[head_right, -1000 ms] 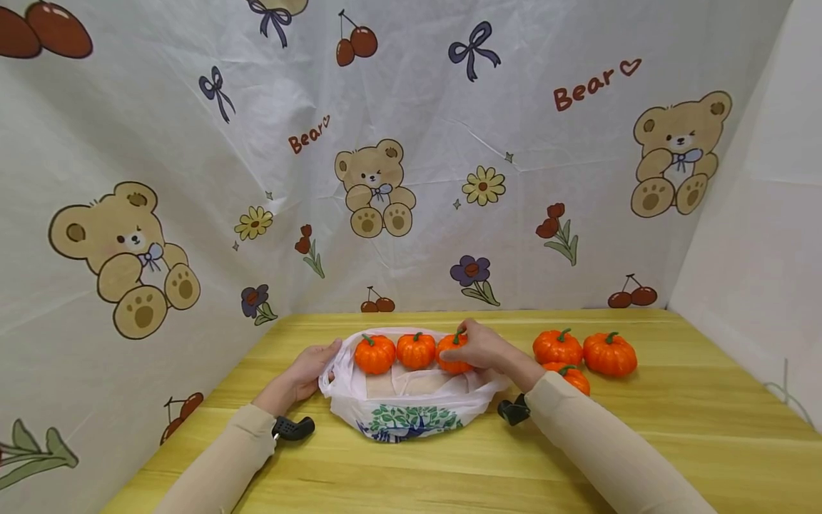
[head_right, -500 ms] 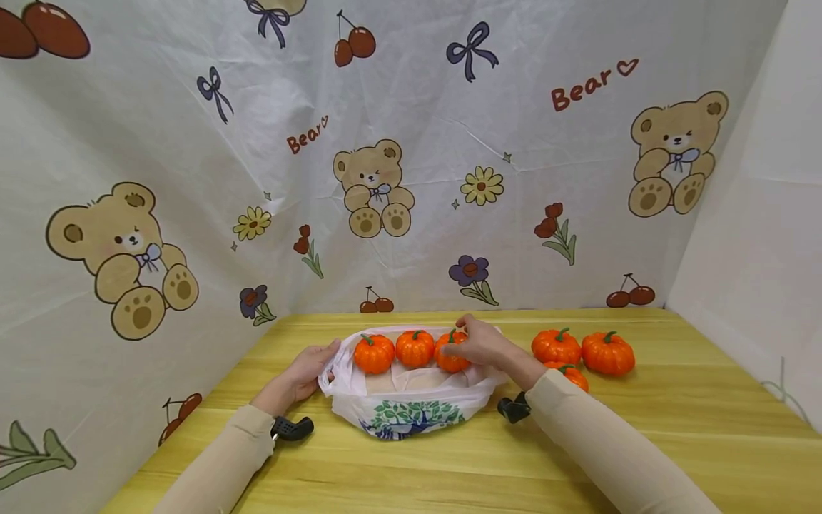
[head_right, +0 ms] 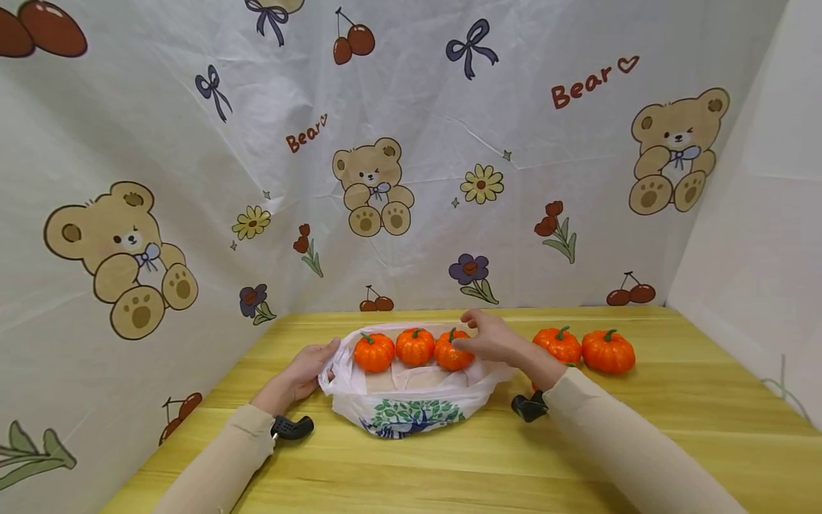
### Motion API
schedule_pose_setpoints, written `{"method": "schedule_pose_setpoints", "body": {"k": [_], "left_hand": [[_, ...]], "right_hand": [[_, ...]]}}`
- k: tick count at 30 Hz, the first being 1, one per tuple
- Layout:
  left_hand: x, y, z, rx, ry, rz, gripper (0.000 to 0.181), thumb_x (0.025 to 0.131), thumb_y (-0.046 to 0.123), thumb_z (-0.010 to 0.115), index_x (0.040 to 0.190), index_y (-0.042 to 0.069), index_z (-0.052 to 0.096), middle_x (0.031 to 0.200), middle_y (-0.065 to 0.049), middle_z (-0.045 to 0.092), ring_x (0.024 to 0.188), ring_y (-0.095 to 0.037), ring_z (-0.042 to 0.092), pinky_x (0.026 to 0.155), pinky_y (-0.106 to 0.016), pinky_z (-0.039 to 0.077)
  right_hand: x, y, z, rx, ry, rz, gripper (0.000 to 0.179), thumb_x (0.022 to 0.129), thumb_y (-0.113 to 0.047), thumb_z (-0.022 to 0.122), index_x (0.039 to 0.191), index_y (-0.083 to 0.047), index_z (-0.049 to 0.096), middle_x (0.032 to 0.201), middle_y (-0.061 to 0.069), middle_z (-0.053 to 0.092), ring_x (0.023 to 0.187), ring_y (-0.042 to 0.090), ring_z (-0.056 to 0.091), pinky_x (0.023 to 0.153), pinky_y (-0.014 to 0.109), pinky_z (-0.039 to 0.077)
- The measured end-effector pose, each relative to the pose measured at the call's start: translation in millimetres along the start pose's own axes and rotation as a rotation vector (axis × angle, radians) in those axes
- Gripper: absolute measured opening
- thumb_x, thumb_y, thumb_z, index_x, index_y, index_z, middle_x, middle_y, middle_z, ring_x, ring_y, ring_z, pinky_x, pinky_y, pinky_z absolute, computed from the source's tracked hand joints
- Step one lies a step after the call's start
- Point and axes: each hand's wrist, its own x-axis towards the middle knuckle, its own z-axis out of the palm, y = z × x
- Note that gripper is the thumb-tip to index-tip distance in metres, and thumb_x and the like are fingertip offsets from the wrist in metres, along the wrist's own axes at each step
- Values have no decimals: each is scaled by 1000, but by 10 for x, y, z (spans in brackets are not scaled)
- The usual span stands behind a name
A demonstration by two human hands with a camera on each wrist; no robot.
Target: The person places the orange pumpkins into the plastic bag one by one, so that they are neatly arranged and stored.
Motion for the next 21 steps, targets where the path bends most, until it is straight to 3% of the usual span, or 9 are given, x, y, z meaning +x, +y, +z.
{"method": "schedule_pose_setpoints", "body": {"k": [5, 13, 21], "left_hand": [[8, 10, 16, -8, 14, 3, 42, 111, 39, 45, 100, 4, 65, 71, 2, 61, 55, -6, 54, 53, -19, 49], [30, 23, 20, 3, 21, 5, 43, 112, 38, 43, 102, 2, 65, 70, 1, 61, 56, -7, 54, 53, -20, 49], [19, -7, 1, 1, 20, 0, 43, 111, 41, 46, 98, 4, 65, 70, 2, 60, 56, -7, 54, 53, -21, 50]], "right_hand": [[-105, 5, -131, 25, -5, -24, 62, 95, -27, 74, 143, 1, 47, 148, 30, 50, 123, 44, 61, 83, 40, 63], [-311, 28, -354, -88, 5, -68, 62, 98, -37, 71, 144, -2, 49, 146, 27, 54, 123, 44, 61, 101, 55, 55], [-499, 144, -498, -39, 1, -111, 61, 98, -40, 70, 143, -3, 51, 142, 24, 58, 124, 41, 61, 98, 52, 57]]}}
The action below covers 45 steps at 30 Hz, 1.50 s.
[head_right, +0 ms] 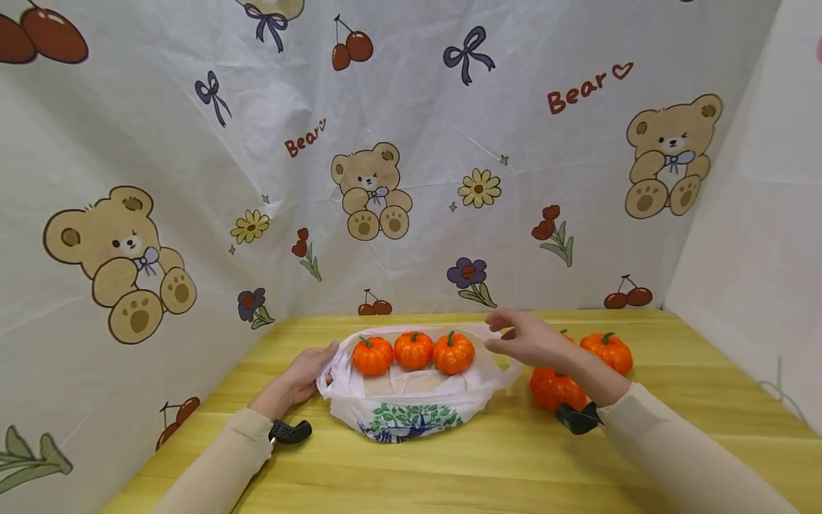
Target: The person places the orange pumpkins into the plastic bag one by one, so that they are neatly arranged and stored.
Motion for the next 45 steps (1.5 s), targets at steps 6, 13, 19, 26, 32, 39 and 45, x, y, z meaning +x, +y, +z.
{"method": "schedule_pose_setpoints", "body": {"k": [6, 13, 19, 26, 32, 39, 45], "left_hand": [[-1, -27, -11, -4, 3, 9, 43, 109, 42, 49, 99, 4, 65, 70, 2, 60, 56, -7, 54, 53, -20, 49], [-1, -29, -12, 0, 2, -5, 44, 110, 42, 47, 100, 4, 65, 71, 2, 60, 56, -7, 54, 53, -20, 50], [-11, -37, -9, -2, 0, -11, 44, 109, 45, 49, 98, 5, 65, 70, 2, 60, 56, -6, 54, 54, -20, 51], [-10, -45, -8, -6, -2, 2, 45, 109, 45, 49, 98, 5, 65, 70, 3, 61, 56, -6, 55, 54, -20, 50], [-16, -27, -8, -10, 4, 0, 45, 109, 44, 49, 97, 4, 66, 70, 1, 61, 57, -7, 55, 54, -20, 50], [-8, -8, 1, -1, 3, -9, 43, 111, 41, 45, 97, 5, 66, 69, 2, 60, 56, -7, 54, 54, -20, 50], [-8, -5, -4, -4, 6, -9, 45, 108, 46, 49, 97, 5, 66, 69, 2, 60, 56, -7, 54, 53, -20, 49]], "right_hand": [[-146, 72, -109, 61, -31, -25, 48, 101, -31, 67, 138, -3, 54, 134, 20, 64, 120, 36, 63, 91, 46, 59], [-291, 184, -213, 54, -64, -8, 44, 101, -33, 67, 135, -6, 59, 133, 14, 65, 120, 31, 63, 94, 46, 59], [-371, 314, -284, 53, -66, -26, 47, 100, -34, 68, 136, -6, 57, 133, 16, 65, 121, 33, 63, 89, 42, 60], [-478, 450, -346, 25, -67, -67, 46, 100, -28, 69, 138, -6, 57, 135, 19, 64, 121, 35, 64, 82, 26, 58], [-534, 613, -384, 44, -86, -90, 47, 99, -27, 70, 138, -4, 56, 136, 19, 64, 123, 42, 62, 85, 22, 57], [-580, 786, -407, 10, -113, -96, 44, 99, -29, 71, 133, -5, 59, 135, 17, 64, 123, 39, 62, 87, 18, 54], [-580, 882, -401, 29, -171, -104, 48, 97, -28, 74, 136, -6, 57, 138, 15, 62, 122, 23, 64, 91, 18, 53]]}}
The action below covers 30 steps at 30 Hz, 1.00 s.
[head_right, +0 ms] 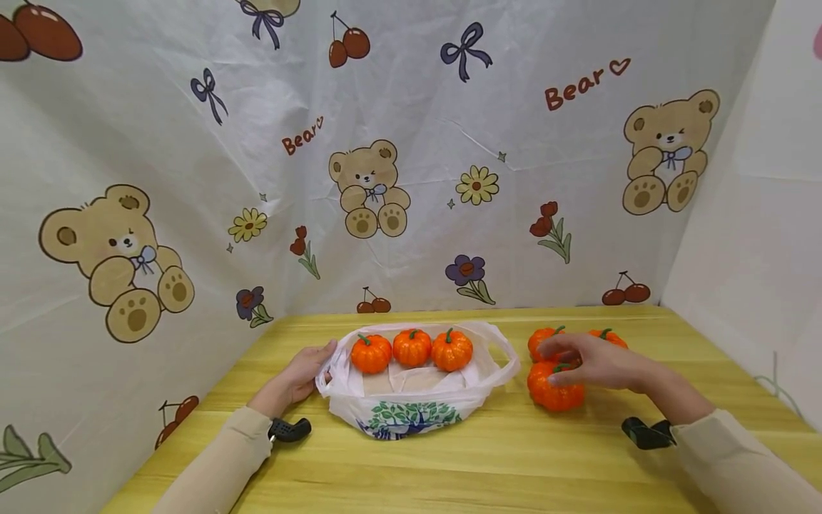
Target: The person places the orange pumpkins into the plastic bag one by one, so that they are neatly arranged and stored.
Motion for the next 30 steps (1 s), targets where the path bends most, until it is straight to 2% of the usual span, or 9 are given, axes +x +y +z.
{"method": "schedule_pose_setpoints", "body": {"k": [3, 9, 11, 13, 15, 18, 20, 30], "left_hand": [[0, -1, 9, -1, 10, 0, 45, 109, 43, 48, 97, 5, 66, 68, 1, 60, 55, -7, 54, 53, -20, 49], [7, 5, 22, 17, 8, -2, 43, 112, 38, 43, 98, 4, 65, 69, 2, 60, 55, -7, 53, 52, -20, 49], [10, 1, 19, 18, 8, -2, 43, 112, 40, 44, 98, 4, 65, 68, 2, 60, 55, -7, 54, 53, -20, 49], [11, -5, 15, 16, 11, -4, 44, 111, 42, 46, 98, 5, 66, 68, 2, 60, 55, -7, 54, 53, -20, 49], [10, -13, 13, 17, 14, -6, 45, 110, 44, 47, 98, 5, 66, 69, 2, 60, 55, -7, 54, 53, -20, 49], [12, -20, 0, 21, 11, -5, 45, 109, 45, 47, 98, 5, 66, 69, 2, 60, 56, -7, 54, 53, -20, 49], [17, -27, -5, 26, 7, -4, 45, 110, 45, 47, 99, 5, 66, 69, 2, 60, 56, -7, 54, 53, -20, 49], [18, -28, -2, 24, 10, -8, 45, 110, 44, 46, 101, 5, 66, 70, 2, 61, 56, -7, 54, 54, -20, 49]], "right_hand": [[-3, 28, 14, 5, -29, 14, 51, 96, -29, 74, 139, -6, 56, 141, 15, 60, 123, 20, 64, 92, 17, 51], [-15, 70, 29, -5, -66, 30, 55, 96, -28, 74, 142, -6, 54, 146, 20, 55, 129, 43, 58, 92, 15, 48], [-24, 78, 32, -9, -70, 38, 58, 94, -29, 76, 144, -8, 53, 147, 21, 54, 130, 46, 56, 91, 16, 48], [-29, 87, 40, -15, -71, 48, 60, 93, -29, 78, 144, -11, 53, 148, 20, 53, 130, 43, 55, 91, 19, 49], [-32, 104, 55, -31, -67, 55, 61, 91, -30, 79, 144, -15, 54, 147, 18, 53, 129, 40, 53, 94, 29, 50], [-29, 129, 61, -59, -63, 59, 60, 89, -32, 80, 143, -20, 55, 147, 16, 53, 129, 36, 47, 96, 43, 47], [-30, 153, 63, -66, -64, 62, 60, 90, -32, 79, 144, -21, 55, 148, 16, 51, 130, 36, 44, 97, 48, 44], [-21, 237, 72, -3, -74, 60, 60, 92, -29, 78, 145, -17, 53, 149, 20, 48, 128, 33, 44, 96, 47, 44]]}}
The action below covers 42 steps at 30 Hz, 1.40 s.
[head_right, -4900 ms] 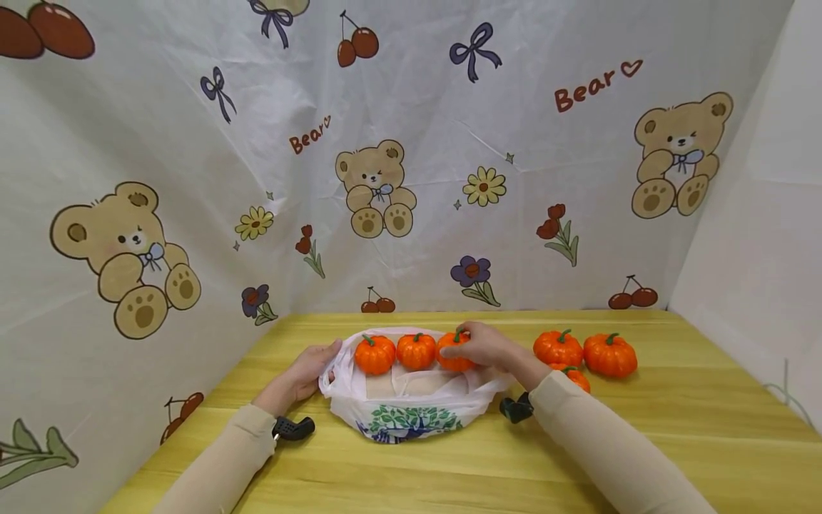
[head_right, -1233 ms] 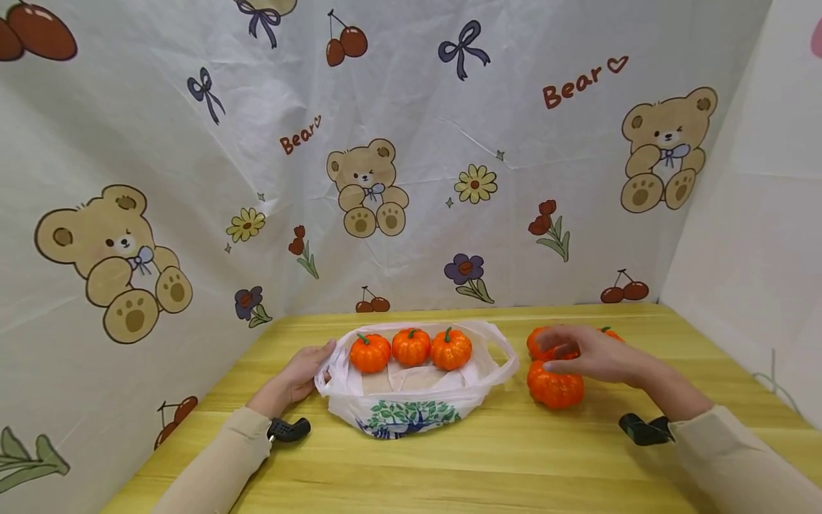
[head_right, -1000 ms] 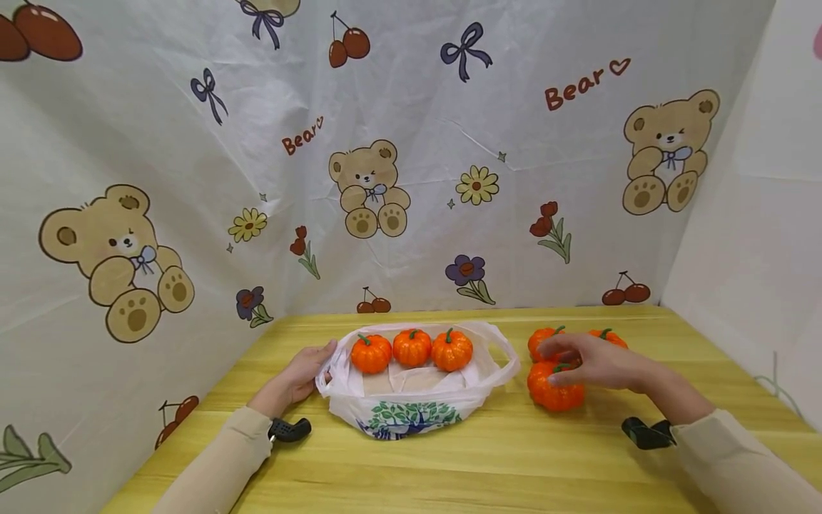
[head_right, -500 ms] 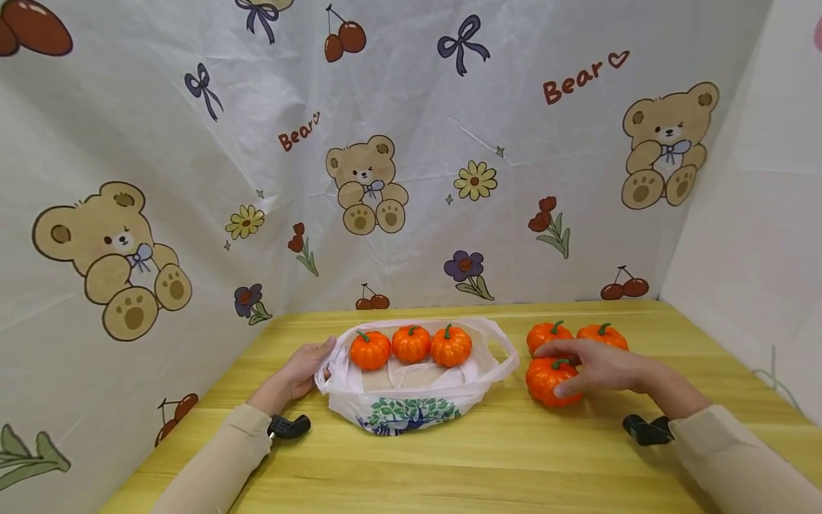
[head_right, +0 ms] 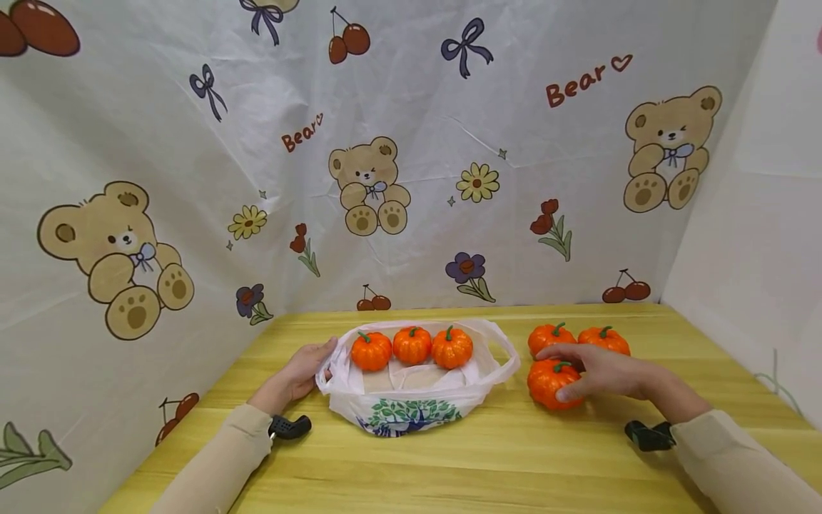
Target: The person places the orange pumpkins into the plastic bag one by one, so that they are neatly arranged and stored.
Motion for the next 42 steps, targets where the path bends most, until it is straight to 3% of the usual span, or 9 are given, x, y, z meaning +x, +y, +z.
{"method": "schedule_pose_setpoints", "body": {"k": [4, 9, 11, 16, 22, 27, 33, 42], "left_hand": [[-18, 7, 0, 1, 0, 8, 46, 109, 45, 47, 100, 5, 67, 69, 2, 60, 56, -7, 54, 54, -20, 49], [-25, 15, -2, 1, -4, 14, 45, 111, 42, 45, 101, 4, 66, 70, 2, 61, 56, -7, 54, 54, -20, 49], [-25, 23, 3, 0, -9, 13, 45, 111, 41, 44, 103, 3, 66, 70, 2, 61, 56, -7, 54, 54, -20, 50], [-24, 30, 16, -9, -17, 11, 45, 111, 41, 44, 107, 1, 66, 72, 2, 62, 56, -6, 55, 53, -19, 50], [-16, 26, 18, -11, -16, 4, 45, 111, 41, 45, 107, 1, 66, 73, 1, 62, 57, -7, 55, 54, -20, 50], [-14, 30, 14, -20, -8, 2, 44, 110, 42, 47, 105, 2, 66, 72, 1, 62, 56, -7, 55, 54, -20, 50], [-19, 35, 17, -14, -11, 2, 45, 111, 42, 46, 106, 2, 66, 73, 2, 62, 57, -7, 55, 54, -20, 50], [-5, 19, 11, -15, -6, 9, 46, 110, 43, 47, 103, 2, 66, 71, 1, 61, 56, -7, 55, 54, -20, 50]], "right_hand": [[5, 12, 0, 36, -7, -18, 59, 92, -25, 77, 145, -15, 53, 148, 21, 48, 126, 31, 45, 95, 43, 45], [-16, -16, -57, 99, -20, -11, 60, 93, -21, 75, 148, -13, 50, 151, 26, 44, 126, 21, 46, 94, 27, 48], [-27, -27, -92, 138, -26, -19, 60, 95, -19, 73, 150, -11, 48, 152, 29, 41, 125, 12, 48, 92, 21, 48], [-7, -26, -161, 206, -37, -65, 58, 99, -12, 67, 151, -6, 44, 151, 34, 39, 113, 2, 56, 89, 23, 53], [101, -138, -219, 191, -42, -111, 55, 99, -10, 65, 150, -5, 45, 140, 22, 54, 111, 13, 61, 90, 25, 54], [236, -326, -255, 169, -49, -106, 58, 99, -15, 67, 151, -6, 44, 137, 18, 56, 114, 16, 60, 93, 23, 53], [406, -581, -266, 109, -76, -39, 64, 96, -25, 71, 152, -13, 44, 142, 15, 54, 120, 29, 53, 98, 38, 49], [644, -909, -291, 32, -73, -112, 60, 93, -31, 76, 148, -24, 51, 144, 7, 57, 132, 34, 51, 107, 50, 45]]}}
